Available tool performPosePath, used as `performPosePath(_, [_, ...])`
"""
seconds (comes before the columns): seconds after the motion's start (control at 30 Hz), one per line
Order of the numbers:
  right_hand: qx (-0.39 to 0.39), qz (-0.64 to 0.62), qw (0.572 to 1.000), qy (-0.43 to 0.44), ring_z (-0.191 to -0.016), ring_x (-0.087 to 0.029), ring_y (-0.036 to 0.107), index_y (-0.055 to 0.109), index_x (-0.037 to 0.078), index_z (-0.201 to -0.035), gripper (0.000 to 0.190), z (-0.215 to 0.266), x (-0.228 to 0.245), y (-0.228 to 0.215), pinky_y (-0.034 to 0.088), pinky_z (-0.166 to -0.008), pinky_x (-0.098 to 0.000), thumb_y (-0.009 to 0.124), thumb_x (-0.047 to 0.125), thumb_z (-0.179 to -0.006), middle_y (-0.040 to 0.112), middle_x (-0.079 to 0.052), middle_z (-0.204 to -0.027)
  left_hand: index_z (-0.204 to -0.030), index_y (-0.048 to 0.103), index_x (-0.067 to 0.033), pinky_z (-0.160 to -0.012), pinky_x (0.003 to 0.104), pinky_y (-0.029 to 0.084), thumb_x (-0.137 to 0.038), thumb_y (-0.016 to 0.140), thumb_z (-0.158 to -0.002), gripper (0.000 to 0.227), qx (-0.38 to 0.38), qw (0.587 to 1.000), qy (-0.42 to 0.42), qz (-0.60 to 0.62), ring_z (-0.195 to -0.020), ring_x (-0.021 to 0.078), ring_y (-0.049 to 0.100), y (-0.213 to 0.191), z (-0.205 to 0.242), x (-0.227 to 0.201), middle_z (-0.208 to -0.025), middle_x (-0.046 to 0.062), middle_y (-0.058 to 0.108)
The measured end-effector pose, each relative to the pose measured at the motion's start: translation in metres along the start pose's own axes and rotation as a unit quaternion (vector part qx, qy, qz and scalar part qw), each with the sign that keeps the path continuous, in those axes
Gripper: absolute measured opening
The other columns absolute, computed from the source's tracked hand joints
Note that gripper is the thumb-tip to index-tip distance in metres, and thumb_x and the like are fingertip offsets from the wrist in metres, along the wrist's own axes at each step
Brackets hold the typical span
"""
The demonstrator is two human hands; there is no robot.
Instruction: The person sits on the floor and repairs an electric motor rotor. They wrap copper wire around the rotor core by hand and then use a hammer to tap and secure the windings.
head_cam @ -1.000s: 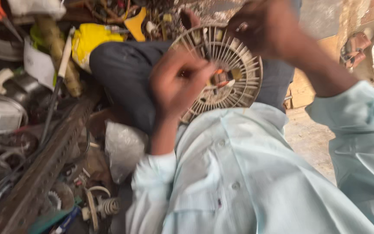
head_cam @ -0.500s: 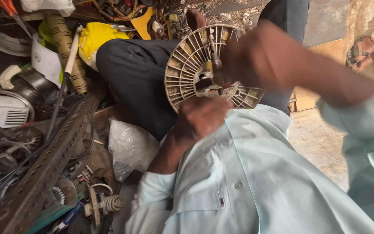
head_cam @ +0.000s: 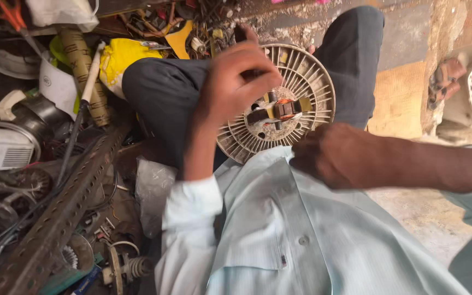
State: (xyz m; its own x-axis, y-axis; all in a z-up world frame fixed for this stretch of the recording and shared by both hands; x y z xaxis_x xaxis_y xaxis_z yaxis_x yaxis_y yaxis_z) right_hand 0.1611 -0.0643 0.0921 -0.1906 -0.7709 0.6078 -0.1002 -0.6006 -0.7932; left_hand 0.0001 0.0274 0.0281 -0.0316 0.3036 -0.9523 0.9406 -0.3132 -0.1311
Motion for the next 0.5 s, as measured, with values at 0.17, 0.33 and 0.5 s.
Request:
performPosePath(0.17, [0.023,-0.054,0.971,0.233,-0.067,-0.017,0.070,0.077,0.009,-0.078,0.027,-0.010,-0.111,-0.009,0.054,-0.064,-0.0344,0.077,0.034,-0.089,0.073,-0.006,-0.074,-0.097,0.067,-0.0081,-0.072,0.037,0.055,-0.014,0.081,-0.089,0.017,0.025,0.919,0.177,-0.350,-0.079,0.0221,0.067,0.053,0.065,-0.069,-0.092,0.007,0.069])
performPosePath(0.33, [-0.195,0.025,0.973,0.124,-0.085,-0.022,0.070,0.077,0.013,-0.093,0.014,-0.027,-0.157,-0.020,0.058,-0.074,-0.0365,0.085,0.023,-0.088,0.073,-0.006,-0.093,-0.086,0.069,-0.0038,-0.052,0.022,0.042,-0.021,0.080,-0.083,0.021,-0.247,0.934,-0.028,0.256,-0.056,0.0082,0.053,0.015,0.059,-0.030,-0.075,0.003,0.067])
performPosePath(0.5, [-0.136,0.164,0.971,0.107,-0.083,-0.031,0.071,0.079,0.011,-0.101,0.024,0.018,-0.119,-0.052,0.052,-0.067,-0.0399,0.081,0.017,-0.078,0.074,-0.011,-0.091,-0.077,0.068,-0.0037,-0.072,0.034,0.047,-0.014,0.088,-0.077,0.022,0.032,0.979,0.102,-0.173,-0.073,0.0200,0.061,0.021,-0.028,0.000,-0.077,0.006,0.064])
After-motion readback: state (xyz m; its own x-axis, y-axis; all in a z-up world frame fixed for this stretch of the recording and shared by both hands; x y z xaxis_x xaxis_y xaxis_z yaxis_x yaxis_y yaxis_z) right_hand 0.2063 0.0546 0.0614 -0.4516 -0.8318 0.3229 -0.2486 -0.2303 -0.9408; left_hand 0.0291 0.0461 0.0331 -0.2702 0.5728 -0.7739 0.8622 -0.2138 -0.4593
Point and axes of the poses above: each hand's wrist, its own z-axis away from the middle knuckle, its own y-axis out of the palm, x = y × z, the point moved 7 cm from there along -z, towards the middle knuckle
